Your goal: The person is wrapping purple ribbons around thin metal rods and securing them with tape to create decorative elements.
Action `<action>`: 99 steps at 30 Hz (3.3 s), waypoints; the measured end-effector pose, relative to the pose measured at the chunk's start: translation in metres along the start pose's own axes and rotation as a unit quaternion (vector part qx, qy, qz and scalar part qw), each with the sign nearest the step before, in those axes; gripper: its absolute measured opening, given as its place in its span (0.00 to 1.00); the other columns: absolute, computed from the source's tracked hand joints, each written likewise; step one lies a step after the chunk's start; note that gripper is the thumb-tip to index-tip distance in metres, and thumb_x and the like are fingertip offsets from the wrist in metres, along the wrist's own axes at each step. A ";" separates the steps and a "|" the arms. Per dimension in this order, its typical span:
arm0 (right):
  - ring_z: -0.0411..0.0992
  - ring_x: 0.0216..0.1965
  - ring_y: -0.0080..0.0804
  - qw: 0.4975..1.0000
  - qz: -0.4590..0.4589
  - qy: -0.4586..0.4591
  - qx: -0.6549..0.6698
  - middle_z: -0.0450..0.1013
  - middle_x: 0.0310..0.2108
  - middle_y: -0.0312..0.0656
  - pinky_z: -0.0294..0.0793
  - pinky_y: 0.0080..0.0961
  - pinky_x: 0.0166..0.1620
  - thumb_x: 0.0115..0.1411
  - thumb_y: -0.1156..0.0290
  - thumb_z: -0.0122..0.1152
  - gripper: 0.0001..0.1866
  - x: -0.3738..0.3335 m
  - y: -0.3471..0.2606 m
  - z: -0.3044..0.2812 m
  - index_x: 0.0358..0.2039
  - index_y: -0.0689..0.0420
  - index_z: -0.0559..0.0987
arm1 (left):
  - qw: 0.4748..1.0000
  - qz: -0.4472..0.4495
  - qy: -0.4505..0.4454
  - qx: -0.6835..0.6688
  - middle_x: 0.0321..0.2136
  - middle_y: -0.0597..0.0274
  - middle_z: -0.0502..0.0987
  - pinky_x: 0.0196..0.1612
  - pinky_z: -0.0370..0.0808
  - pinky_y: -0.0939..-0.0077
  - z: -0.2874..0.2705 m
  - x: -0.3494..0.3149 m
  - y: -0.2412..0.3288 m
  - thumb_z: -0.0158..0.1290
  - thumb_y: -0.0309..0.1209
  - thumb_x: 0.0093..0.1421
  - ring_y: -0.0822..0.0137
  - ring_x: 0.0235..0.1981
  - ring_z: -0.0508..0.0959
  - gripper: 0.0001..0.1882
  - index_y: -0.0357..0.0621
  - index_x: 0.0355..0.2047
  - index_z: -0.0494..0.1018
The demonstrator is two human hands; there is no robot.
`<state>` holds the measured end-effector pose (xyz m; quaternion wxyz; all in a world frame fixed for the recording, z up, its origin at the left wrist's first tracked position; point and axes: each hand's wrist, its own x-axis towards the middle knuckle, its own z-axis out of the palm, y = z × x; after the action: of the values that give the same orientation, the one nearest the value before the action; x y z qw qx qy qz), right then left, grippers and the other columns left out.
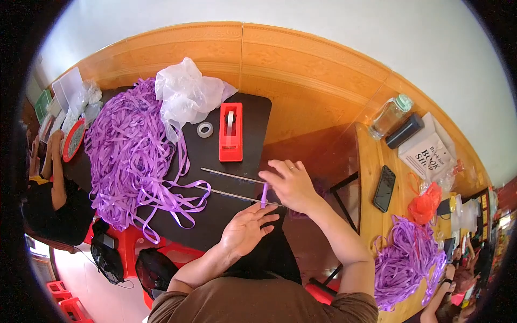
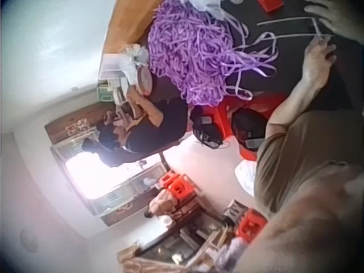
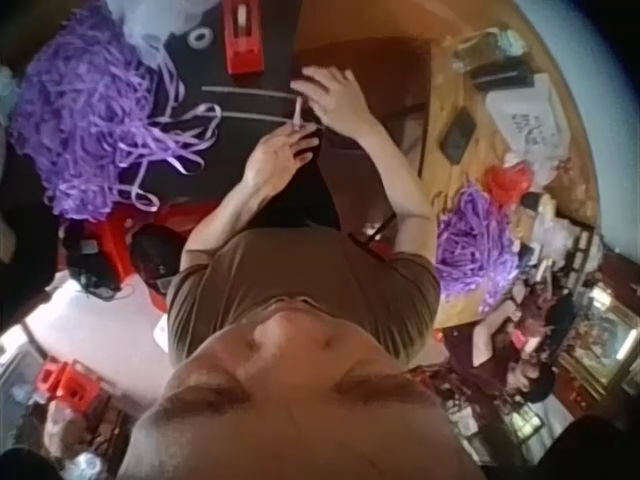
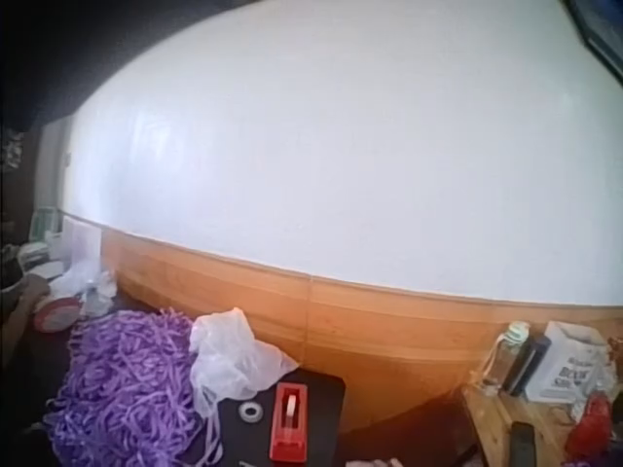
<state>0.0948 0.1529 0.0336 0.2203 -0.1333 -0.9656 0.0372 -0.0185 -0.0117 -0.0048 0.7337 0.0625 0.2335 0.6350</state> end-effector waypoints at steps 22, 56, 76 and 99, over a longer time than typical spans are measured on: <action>0.76 0.27 0.32 0.488 0.494 0.155 0.703 0.76 0.27 0.42 0.73 0.24 0.26 0.46 0.82 0.66 0.13 -0.029 -0.032 0.065 0.33 0.60 0.76 | 0.988 0.001 0.079 0.134 0.55 0.55 0.69 0.49 0.67 0.68 0.023 -0.034 -0.013 0.47 0.28 0.62 0.64 0.50 0.71 0.23 0.38 0.58 0.63; 0.72 0.23 0.28 0.474 0.518 0.295 0.649 0.73 0.29 0.43 0.68 0.20 0.21 0.51 0.86 0.58 0.20 -0.189 0.063 0.097 0.43 0.52 0.71 | 0.943 0.089 -0.058 0.317 0.44 0.58 0.76 0.49 0.70 0.78 -0.009 -0.090 0.019 0.45 0.23 0.64 0.72 0.44 0.74 0.14 0.35 0.49 0.72; 0.71 0.27 0.18 0.700 0.379 0.100 0.597 0.73 0.27 0.36 0.70 0.14 0.29 0.50 0.86 0.62 0.25 -0.158 -0.057 0.013 0.49 0.59 0.67 | 0.984 0.030 0.068 0.164 0.28 0.63 0.78 0.36 0.71 0.83 -0.018 0.046 -0.098 0.57 0.26 0.58 0.76 0.29 0.75 0.07 0.35 0.35 0.77; 0.70 0.28 0.21 0.844 0.380 0.259 0.274 0.74 0.30 0.39 0.70 0.17 0.32 0.56 0.79 0.60 0.11 -0.168 -0.013 0.061 0.40 0.65 0.75 | 0.784 0.179 -0.197 0.560 0.35 0.53 0.79 0.41 0.72 0.69 0.021 -0.104 0.047 0.55 0.21 0.56 0.60 0.36 0.77 0.08 0.34 0.36 0.78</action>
<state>0.2111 0.0930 -0.0896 0.4590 -0.4291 -0.6972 0.3452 -0.0610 -0.0985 0.0591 0.4727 0.6272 0.3828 0.4865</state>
